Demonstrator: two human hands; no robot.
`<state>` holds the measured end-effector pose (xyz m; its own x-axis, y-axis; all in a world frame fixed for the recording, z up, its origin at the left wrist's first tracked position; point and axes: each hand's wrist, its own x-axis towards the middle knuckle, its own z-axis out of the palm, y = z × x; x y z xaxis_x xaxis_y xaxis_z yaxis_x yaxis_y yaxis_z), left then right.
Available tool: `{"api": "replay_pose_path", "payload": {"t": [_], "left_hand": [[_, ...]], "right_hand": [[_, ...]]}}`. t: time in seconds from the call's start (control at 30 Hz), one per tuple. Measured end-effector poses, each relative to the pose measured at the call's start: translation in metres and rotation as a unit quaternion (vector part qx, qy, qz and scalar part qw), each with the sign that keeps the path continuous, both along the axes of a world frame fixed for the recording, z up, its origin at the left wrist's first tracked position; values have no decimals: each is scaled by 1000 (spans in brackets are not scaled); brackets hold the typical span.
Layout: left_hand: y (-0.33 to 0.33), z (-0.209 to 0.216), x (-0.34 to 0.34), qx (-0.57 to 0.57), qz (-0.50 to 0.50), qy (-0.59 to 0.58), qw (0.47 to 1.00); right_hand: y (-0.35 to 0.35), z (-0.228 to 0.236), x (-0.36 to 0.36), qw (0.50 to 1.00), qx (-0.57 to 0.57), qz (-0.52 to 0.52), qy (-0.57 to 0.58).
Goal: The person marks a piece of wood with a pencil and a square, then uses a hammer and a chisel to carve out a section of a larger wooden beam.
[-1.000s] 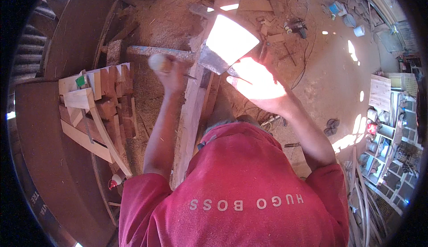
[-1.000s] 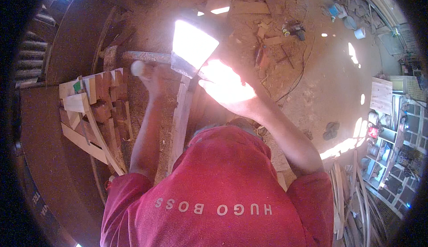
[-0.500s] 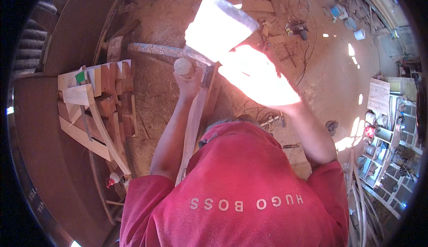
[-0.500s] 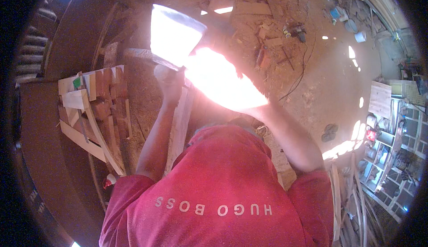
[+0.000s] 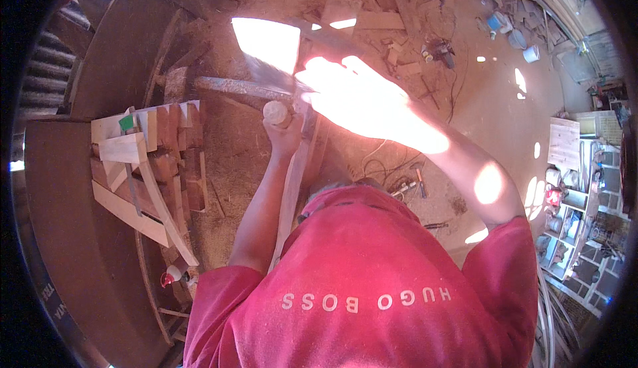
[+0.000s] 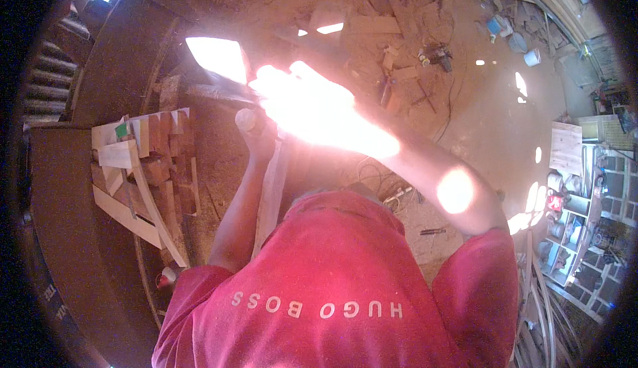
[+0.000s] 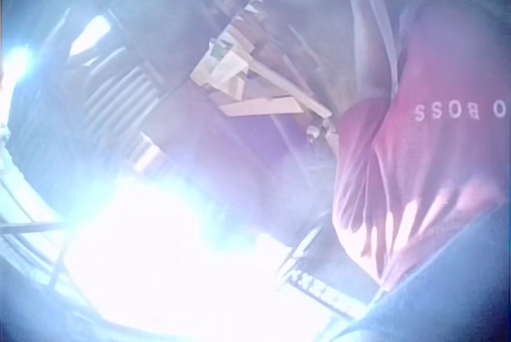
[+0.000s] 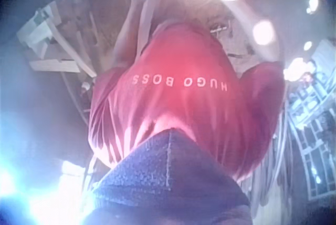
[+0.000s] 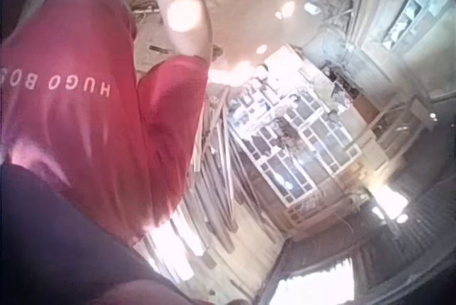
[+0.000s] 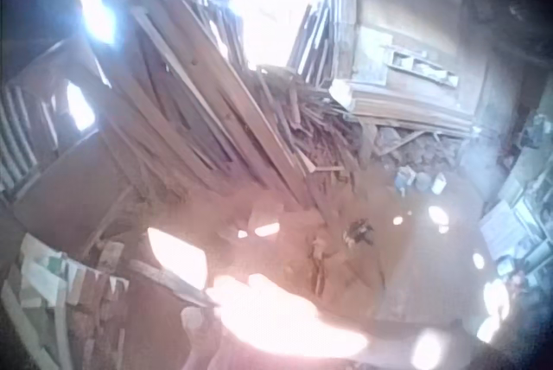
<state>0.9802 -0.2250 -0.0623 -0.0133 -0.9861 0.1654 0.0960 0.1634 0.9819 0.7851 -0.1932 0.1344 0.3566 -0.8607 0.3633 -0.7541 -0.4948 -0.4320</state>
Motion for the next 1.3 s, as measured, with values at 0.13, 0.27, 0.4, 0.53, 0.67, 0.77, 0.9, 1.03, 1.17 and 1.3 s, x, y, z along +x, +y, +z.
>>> {"api": "replay_pose_path", "payload": {"t": [0.13,0.27,0.4,0.53,0.67,0.77,0.9,1.03,1.17,1.3], "left_hand": [[-5,-1,0,-69,13,10,997],[-6,16,-15,-53,-23,47,997],[-13,-1,2,-59,21,10,998],[-43,-24,37,117,204,135,962],[-58,-21,86,144,187,250,939],[-41,-9,61,113,62,116,985],[-17,14,5,106,57,186,975],[-7,24,-7,50,-25,-76,995],[0,-15,3,29,-2,-15,999],[4,-10,-8,-29,0,7,1000]], "right_hand": [[-7,92,29,961,228,0,-157],[18,-9,17,973,226,-20,-41],[31,-4,-1,973,224,-50,-29],[49,-29,-20,947,278,-153,-46],[65,-46,-39,924,302,-208,-113],[58,-33,-39,884,403,-196,-133],[45,-42,-30,952,157,-92,-246],[40,-15,-20,988,-64,-55,-130],[22,74,-4,946,211,-29,-246],[16,86,13,978,102,-10,-181]]}}
